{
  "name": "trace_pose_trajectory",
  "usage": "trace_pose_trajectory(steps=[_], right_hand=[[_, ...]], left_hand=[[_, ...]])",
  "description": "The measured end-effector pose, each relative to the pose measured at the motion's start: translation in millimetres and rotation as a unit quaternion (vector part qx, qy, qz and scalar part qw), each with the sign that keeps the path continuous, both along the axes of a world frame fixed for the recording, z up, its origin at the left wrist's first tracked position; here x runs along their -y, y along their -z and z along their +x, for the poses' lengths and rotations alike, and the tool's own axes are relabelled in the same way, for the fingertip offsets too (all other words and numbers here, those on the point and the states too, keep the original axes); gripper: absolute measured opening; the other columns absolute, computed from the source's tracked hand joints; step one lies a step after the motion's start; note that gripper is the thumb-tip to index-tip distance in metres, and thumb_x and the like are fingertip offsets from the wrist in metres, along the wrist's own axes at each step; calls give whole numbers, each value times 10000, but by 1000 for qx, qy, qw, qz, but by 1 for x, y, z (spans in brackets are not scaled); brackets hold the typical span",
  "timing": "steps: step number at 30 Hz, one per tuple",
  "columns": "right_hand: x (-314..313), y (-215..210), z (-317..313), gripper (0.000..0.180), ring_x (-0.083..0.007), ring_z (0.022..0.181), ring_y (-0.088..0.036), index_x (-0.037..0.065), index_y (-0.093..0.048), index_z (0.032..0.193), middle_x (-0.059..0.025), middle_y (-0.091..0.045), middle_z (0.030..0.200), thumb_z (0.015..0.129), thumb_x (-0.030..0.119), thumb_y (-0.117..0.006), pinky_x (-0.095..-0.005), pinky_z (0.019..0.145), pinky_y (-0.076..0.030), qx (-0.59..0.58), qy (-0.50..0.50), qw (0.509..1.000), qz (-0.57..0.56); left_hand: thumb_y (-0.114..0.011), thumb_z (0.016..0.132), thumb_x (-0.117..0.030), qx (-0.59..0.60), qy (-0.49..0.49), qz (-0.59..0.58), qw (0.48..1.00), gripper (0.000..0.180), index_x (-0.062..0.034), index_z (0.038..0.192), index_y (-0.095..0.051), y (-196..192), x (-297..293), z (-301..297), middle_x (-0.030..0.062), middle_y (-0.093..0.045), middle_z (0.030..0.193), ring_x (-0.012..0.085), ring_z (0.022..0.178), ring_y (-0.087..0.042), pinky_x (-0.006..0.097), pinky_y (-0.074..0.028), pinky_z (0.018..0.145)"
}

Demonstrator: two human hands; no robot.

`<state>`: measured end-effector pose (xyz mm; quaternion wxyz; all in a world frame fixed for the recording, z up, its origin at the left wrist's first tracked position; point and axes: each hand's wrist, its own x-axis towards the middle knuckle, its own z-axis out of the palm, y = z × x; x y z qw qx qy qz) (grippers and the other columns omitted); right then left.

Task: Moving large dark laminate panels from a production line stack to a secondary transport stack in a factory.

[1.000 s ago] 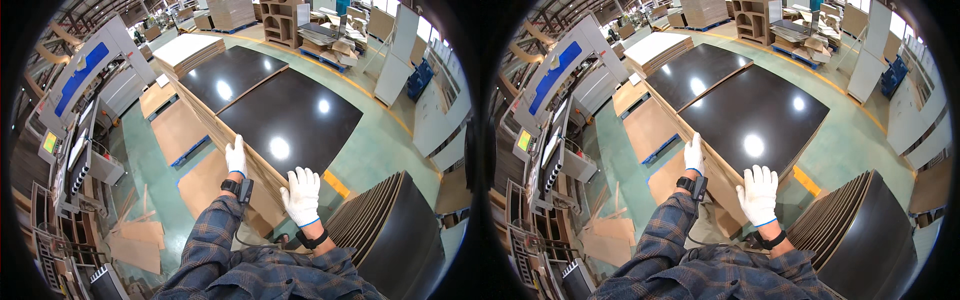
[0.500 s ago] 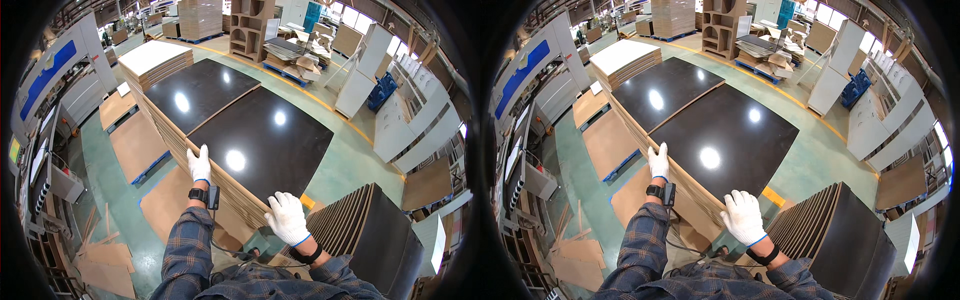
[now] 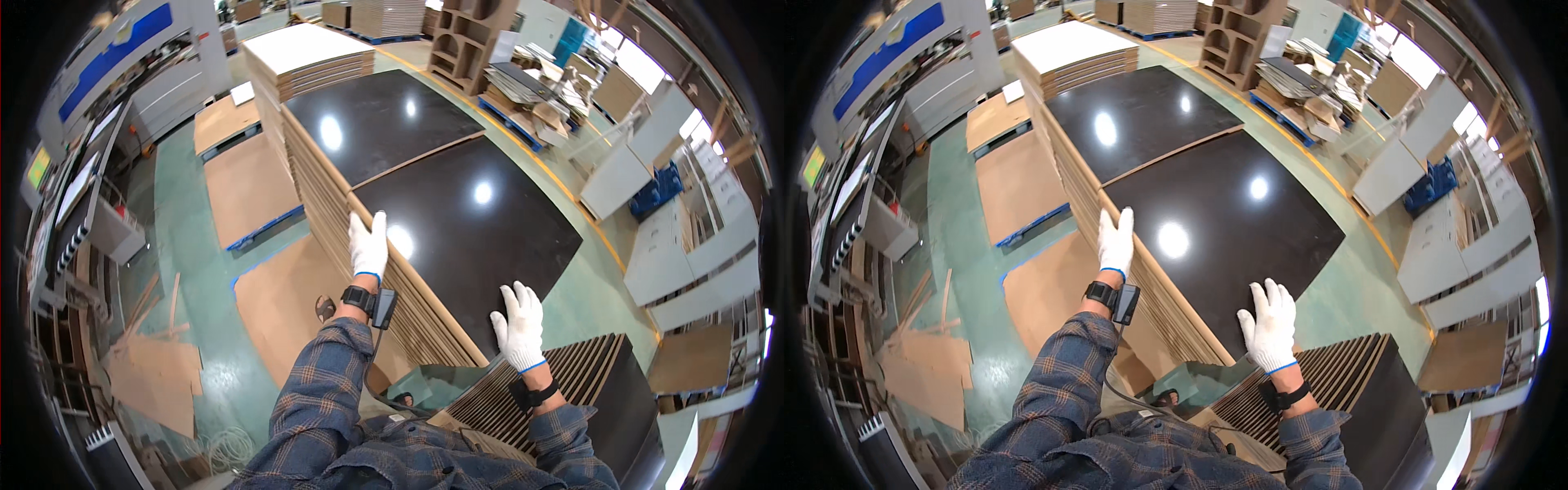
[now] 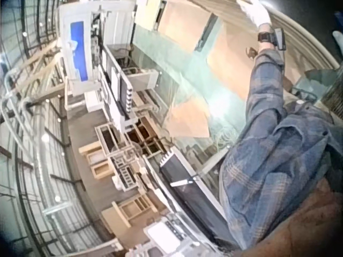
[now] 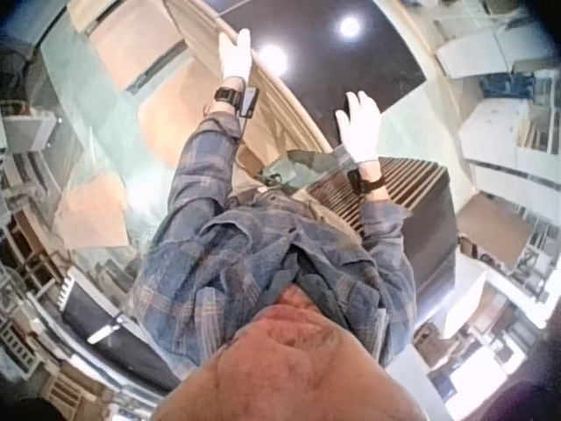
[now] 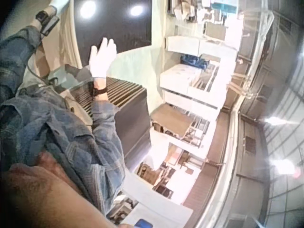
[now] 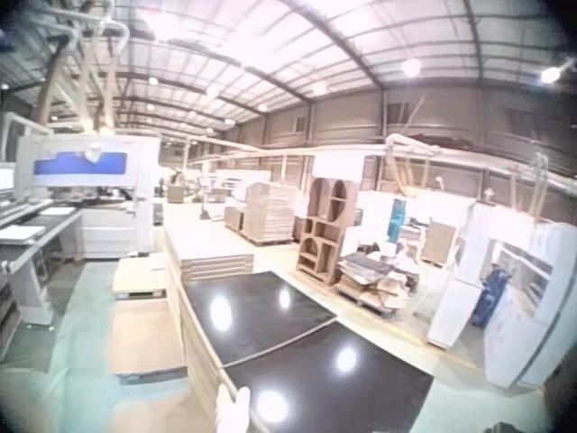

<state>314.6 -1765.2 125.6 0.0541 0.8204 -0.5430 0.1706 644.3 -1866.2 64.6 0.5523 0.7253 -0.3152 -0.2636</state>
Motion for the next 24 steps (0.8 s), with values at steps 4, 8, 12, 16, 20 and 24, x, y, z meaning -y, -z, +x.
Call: trace_pose_trajectory(steps=[4, 8, 12, 16, 20, 24], right_hand=[[3, 3, 3, 568, -477, 1370, -499, 12, -610, 1428, -268, -554, 1488, 927, 241, -749, -556, 1187, -393, -12, -28, 999, 29], [8, 0, -3, 593, -483, 1365, -508, -11, -574, 1454, -287, -542, 1497, 937, 230, -737, -552, 1167, -418, -60, -43, 996, 50], [-4, -11, 26, 612, -501, 1371, -504, -35, -553, 1463, -306, -531, 1504, 938, 229, -725, -544, 1178, -413, -19, -95, 992, 85], [-22, 2, 50, 707, -522, 1415, -454, -35, -518, 1507, -313, -484, 1553, 904, 251, -753, -579, 1201, -363, -79, -141, 986, 29], [-19, 6, 51, 753, -526, 1424, -439, -40, -503, 1519, -312, -475, 1563, 878, 252, -769, -587, 1201, -357, -85, -147, 985, 14], [-18, 7, 50, 852, -526, 1434, -431, -39, -470, 1541, -315, -465, 1572, 822, 271, -806, -593, 1212, -345, -117, -140, 983, 27]], left_hand=[[-626, 1047, -499, 6, 42, 16, 999, 864, 58, 1636, -327, 17, -44, -23, 326, -391, 1649, 467, 1530, -401, 485, -344, 1268], [-668, 1012, -499, 46, 87, -18, 995, 920, 61, 1640, -299, 23, -109, -97, 350, -337, 1667, 488, 1535, -381, 517, -340, 1269], [-693, 986, -524, 15, 95, -6, 995, 971, -21, 1683, -242, 30, -144, -146, 291, -286, 1716, 479, 1552, -361, 535, -379, 1239], [-728, 961, -505, -9, 77, -18, 997, 959, -14, 1658, -287, 30, -143, -154, 302, -322, 1688, 487, 1540, -366, 554, -406, 1216], [-700, 977, -522, -16, 83, -20, 996, 975, -43, 1689, -238, 32, -138, -154, 281, -271, 1725, 460, 1563, -355, 539, -384, 1243], [-730, 955, -527, -16, 69, -22, 997, 956, -35, 1656, -306, 33, -139, -156, 284, -343, 1685, 463, 1539, -379, 529, -406, 1224]])
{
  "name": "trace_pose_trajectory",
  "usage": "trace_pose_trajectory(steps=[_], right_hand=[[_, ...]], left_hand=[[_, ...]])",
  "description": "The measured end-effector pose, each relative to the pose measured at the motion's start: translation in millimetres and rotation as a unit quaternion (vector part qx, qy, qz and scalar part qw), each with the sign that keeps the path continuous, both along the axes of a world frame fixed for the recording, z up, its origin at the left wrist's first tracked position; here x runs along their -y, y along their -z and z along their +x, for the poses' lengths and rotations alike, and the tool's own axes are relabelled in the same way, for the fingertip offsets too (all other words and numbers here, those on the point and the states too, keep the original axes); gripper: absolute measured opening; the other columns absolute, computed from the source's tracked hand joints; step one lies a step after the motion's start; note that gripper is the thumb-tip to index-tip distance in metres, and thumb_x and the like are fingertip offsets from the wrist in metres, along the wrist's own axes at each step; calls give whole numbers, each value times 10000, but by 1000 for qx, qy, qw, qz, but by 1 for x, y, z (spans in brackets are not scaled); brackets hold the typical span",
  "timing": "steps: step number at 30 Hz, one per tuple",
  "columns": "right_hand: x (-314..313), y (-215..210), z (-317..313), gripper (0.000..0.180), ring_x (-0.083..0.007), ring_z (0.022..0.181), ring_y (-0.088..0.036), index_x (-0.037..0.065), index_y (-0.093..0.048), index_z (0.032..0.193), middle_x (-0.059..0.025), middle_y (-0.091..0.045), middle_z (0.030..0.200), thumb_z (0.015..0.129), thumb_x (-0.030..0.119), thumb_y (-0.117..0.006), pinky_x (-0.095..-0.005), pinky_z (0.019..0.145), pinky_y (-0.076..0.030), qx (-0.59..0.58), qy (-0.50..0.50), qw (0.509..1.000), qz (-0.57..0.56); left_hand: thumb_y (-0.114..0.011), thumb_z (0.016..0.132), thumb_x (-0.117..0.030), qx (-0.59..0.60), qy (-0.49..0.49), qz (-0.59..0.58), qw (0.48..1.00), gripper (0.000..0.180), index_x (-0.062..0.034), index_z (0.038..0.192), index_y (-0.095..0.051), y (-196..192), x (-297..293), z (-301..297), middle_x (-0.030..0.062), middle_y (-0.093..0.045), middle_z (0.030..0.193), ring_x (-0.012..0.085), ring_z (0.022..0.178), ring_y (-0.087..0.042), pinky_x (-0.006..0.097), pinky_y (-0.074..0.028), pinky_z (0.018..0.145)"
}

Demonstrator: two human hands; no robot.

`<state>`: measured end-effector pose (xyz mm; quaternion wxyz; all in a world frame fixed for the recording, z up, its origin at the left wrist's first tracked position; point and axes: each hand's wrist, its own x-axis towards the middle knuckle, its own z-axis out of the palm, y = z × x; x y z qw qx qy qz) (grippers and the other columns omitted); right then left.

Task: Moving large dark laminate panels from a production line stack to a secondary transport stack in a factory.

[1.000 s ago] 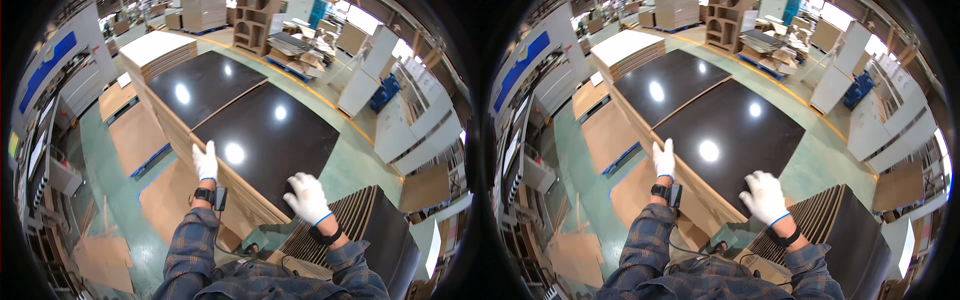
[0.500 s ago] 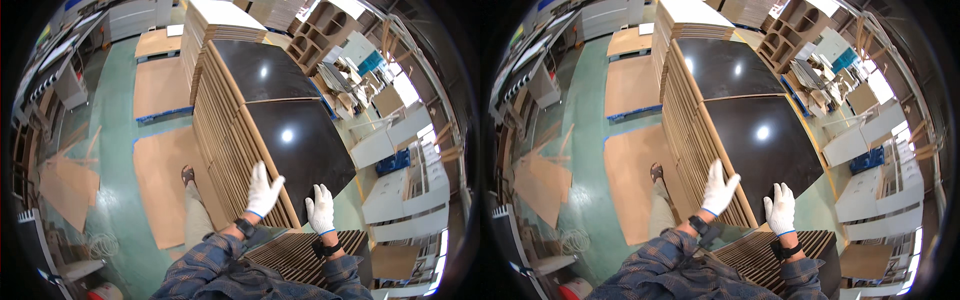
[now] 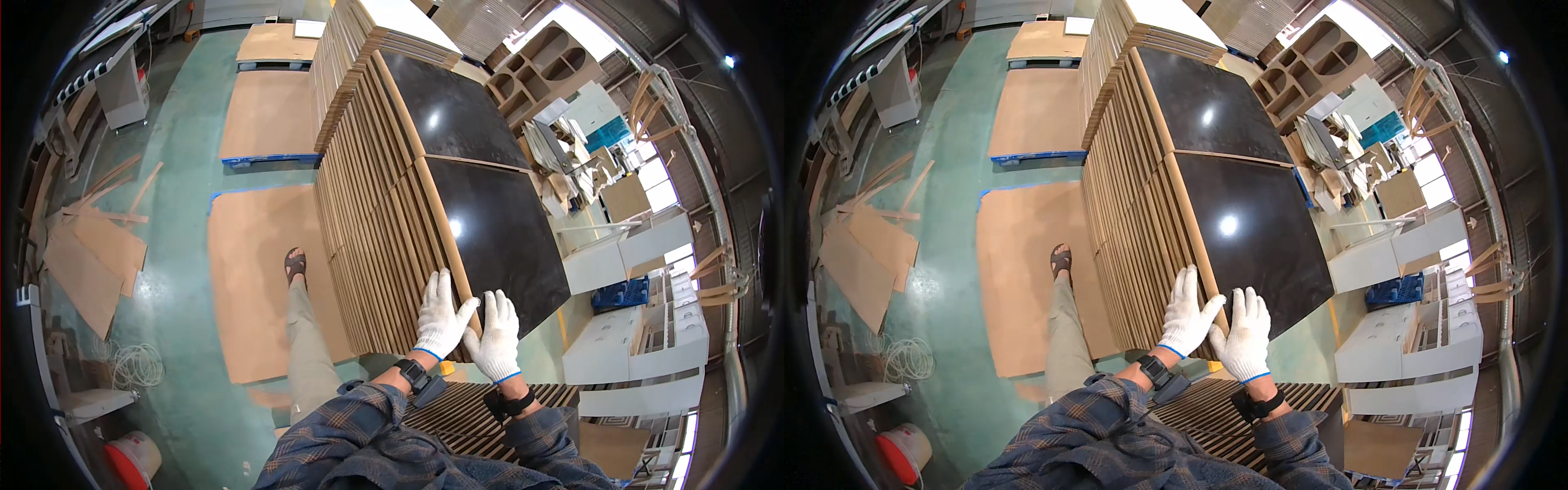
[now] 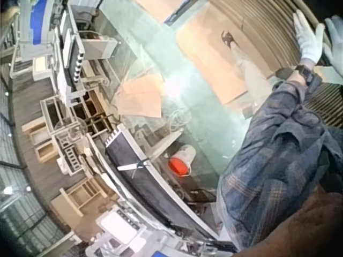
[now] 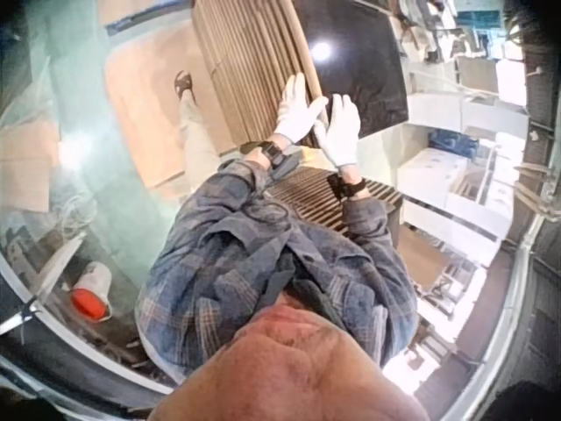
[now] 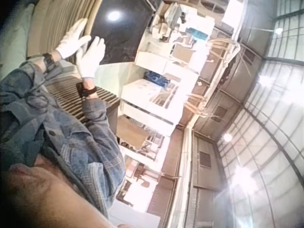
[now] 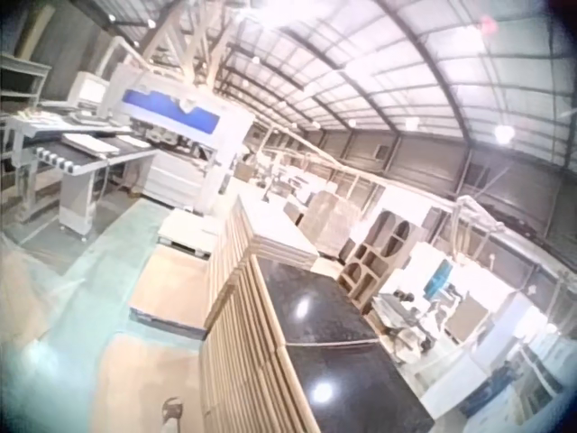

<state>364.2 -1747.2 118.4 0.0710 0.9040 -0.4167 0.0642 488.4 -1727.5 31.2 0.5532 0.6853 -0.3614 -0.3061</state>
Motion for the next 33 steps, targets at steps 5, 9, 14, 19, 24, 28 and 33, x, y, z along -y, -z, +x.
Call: trace_pose_trajectory(steps=[5, 9, 14, 19, 24, 28, 33], right_hand=[[-7, -1, 3, 910, -535, 1471, -403, -45, -421, 1576, -335, -435, 1596, 809, 273, -793, -583, 1238, -326, -14, 11, 1000, 12], [-10, 3, -1, 918, -517, 1436, -433, -31, -459, 1547, -316, -459, 1571, 786, 298, -853, -598, 1206, -341, 3, 1, 1000, -12], [-7, -14, 9, 914, -492, 1418, -443, -28, -482, 1517, -287, -490, 1524, 765, 326, -861, -584, 1179, -355, 22, 21, 999, 10], [-2, -26, 9, 831, -452, 1354, -485, -13, -519, 1456, -264, -524, 1464, 777, 339, -846, -570, 1146, -383, 58, 25, 998, 22], [-5, -28, 0, 817, -455, 1361, -479, -9, -536, 1463, -274, -512, 1477, 796, 354, -836, -586, 1152, -375, 76, 27, 995, 61], [-8, -33, 2, 813, -459, 1362, -479, -3, -535, 1464, -270, -519, 1471, 796, 350, -835, -587, 1152, -375, 87, 27, 993, 80], [1, -43, 1, 808, -463, 1339, -484, 3, -548, 1442, -265, -525, 1448, 778, 357, -842, -596, 1144, -367, 69, 52, 990, 109]], left_hand=[[-751, 937, -525, 9, -7, -4, 1000, 961, -35, 1644, -322, -1, -4, 1, 289, -355, 1673, 463, 1530, -393, 531, -414, 1217], [-769, 924, -516, 5, 5, 9, 1000, 968, -41, 1642, -326, -12, -8, 9, 289, -370, 1664, 465, 1523, -402, 531, -424, 1209], [-781, 925, -483, 83, -33, -8, 996, 981, 29, 1628, -326, -20, 17, 23, 314, -384, 1649, 453, 1552, -364, 517, -339, 1272], [-728, 989, -447, 236, -61, -73, 967, 843, 59, 1589, -420, -31, 76, 105, 311, -427, 1634, 441, 1547, -376, 496, -288, 1302], [-709, 982, -516, 432, -5, 15, 902, 818, 7, 1571, -491, -57, 170, 199, 265, -418, 1664, 432, 1556, -365, 469, -346, 1265], [-707, 969, -524, 513, 12, 65, 856, 787, 13, 1520, -538, -61, 196, 222, 244, -453, 1633, 426, 1526, -385, 472, -385, 1233], [-735, 933, -498, 498, 47, 39, 865, 732, 22, 1425, -587, -77, 204, 200, 249, -517, 1516, 435, 1414, -455, 499, -404, 1199]])
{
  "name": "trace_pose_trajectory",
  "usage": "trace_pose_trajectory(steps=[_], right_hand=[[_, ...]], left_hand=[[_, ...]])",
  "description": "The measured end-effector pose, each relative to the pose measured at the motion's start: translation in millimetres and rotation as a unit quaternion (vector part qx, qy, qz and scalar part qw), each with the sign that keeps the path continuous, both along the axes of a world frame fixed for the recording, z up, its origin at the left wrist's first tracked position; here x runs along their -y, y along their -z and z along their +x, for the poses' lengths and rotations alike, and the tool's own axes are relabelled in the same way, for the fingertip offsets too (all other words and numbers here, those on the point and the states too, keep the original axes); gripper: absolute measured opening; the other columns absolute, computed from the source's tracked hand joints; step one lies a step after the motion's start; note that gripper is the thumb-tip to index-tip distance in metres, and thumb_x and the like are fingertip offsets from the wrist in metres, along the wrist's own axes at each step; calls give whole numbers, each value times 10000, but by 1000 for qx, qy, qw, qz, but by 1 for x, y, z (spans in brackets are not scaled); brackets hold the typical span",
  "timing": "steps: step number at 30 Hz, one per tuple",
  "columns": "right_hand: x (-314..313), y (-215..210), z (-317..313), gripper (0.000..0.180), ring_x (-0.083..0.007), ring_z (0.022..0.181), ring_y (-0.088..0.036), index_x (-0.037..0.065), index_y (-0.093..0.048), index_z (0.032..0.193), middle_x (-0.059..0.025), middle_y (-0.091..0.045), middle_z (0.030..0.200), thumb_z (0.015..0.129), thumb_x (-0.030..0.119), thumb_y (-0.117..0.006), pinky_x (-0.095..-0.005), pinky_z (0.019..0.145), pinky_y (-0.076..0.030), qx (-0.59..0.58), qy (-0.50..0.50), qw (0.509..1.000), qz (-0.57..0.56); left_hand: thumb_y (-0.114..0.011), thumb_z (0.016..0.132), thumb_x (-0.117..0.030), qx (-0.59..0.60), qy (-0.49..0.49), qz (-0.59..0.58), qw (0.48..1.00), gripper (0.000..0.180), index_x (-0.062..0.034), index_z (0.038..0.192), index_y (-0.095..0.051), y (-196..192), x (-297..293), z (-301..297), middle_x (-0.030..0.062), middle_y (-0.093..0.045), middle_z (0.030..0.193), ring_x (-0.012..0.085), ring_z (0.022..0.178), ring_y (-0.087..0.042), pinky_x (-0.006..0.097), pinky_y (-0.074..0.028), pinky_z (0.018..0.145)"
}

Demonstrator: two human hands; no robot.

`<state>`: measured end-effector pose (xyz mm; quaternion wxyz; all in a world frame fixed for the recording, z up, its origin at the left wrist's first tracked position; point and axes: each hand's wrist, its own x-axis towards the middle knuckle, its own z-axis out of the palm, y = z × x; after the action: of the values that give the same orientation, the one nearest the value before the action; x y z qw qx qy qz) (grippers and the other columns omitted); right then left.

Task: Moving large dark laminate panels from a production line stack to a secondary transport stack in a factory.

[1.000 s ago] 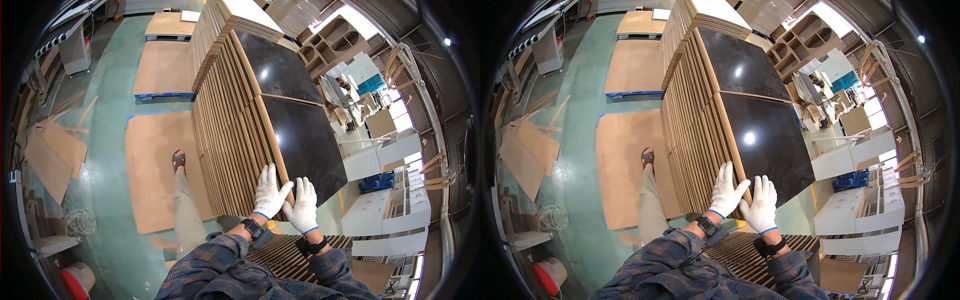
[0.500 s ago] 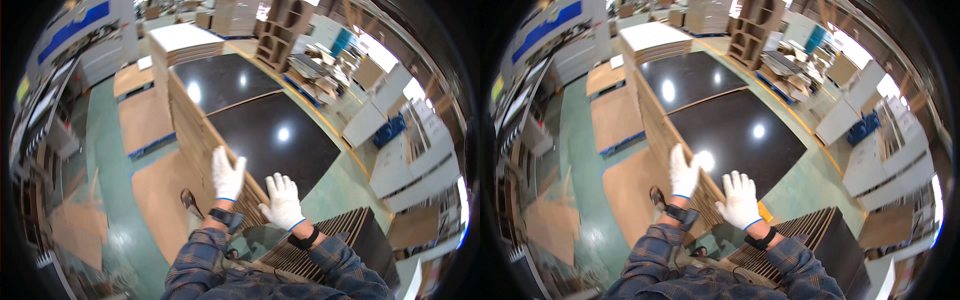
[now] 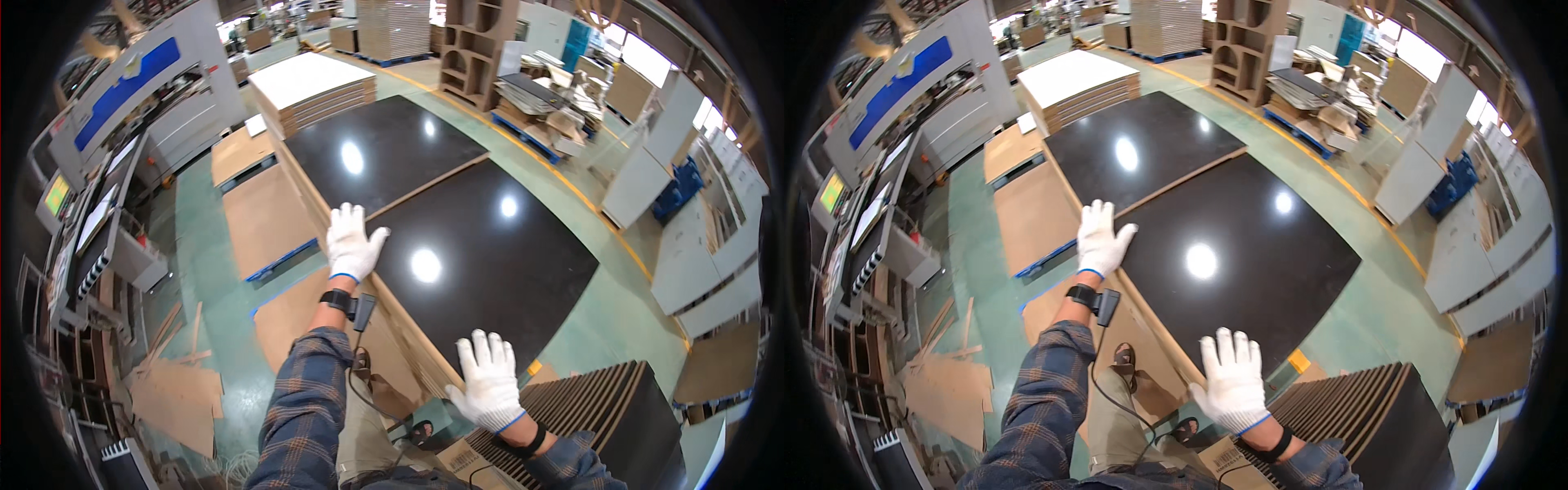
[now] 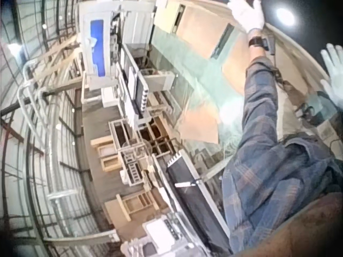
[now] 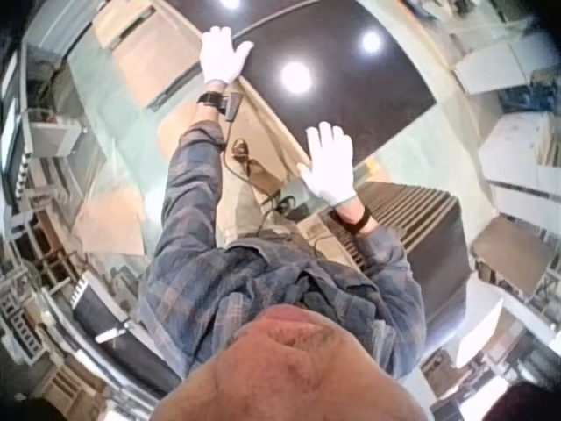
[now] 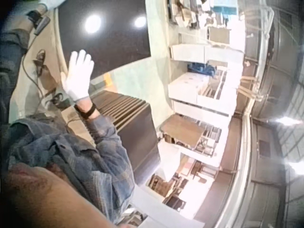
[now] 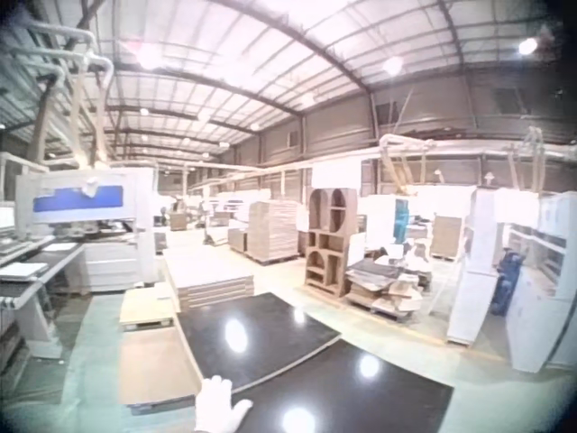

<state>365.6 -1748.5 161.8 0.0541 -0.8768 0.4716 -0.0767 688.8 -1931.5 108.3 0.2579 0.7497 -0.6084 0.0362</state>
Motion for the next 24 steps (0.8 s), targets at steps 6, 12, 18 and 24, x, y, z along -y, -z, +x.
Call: trace_pose_trajectory(steps=[6, 12, 18, 24], right_hand=[[2, -13, 2, 804, -485, 1346, -501, 10, -578, 1400, -281, -528, 1456, 748, 375, -875, -590, 1139, -404, -19, -49, 998, 43], [27, -71, 44, 592, -439, 1210, -667, -32, -651, 1336, -263, -675, 1301, 853, 269, -813, -485, 1064, -534, 23, 67, 971, 229], [165, -40, 156, 490, -204, 874, -737, -97, -619, 1400, -182, -749, 1055, 1014, 203, -652, -331, 827, -588, 244, 334, 866, 280], [283, -17, 244, 246, -92, 613, -536, -9, -656, 1167, -4, -570, 835, 1028, 191, -698, -285, 532, -420, 469, 447, 690, 322]], left_hand=[[-728, 958, -464, -108, 31, -57, 992, 689, -48, 1491, -593, 26, -10, 41, 234, -479, 1628, 412, 1557, -376, 491, -337, 1273], [-782, 937, -343, -229, -20, -148, 962, 541, -35, 1370, -679, 39, 8, 218, 222, -654, 1432, 382, 1362, -603, 449, -466, 1175], [-719, 968, -402, -277, -51, -82, 956, 590, -23, 1416, -657, 12, 116, 374, 231, -675, 1408, 381, 1321, -642, 447, -490, 1142], [-721, 955, -442, -266, 48, 49, 962, 697, 7, 1476, -604, -2, 213, 434, 249, -613, 1500, 410, 1384, -590, 461, -453, 1186]])
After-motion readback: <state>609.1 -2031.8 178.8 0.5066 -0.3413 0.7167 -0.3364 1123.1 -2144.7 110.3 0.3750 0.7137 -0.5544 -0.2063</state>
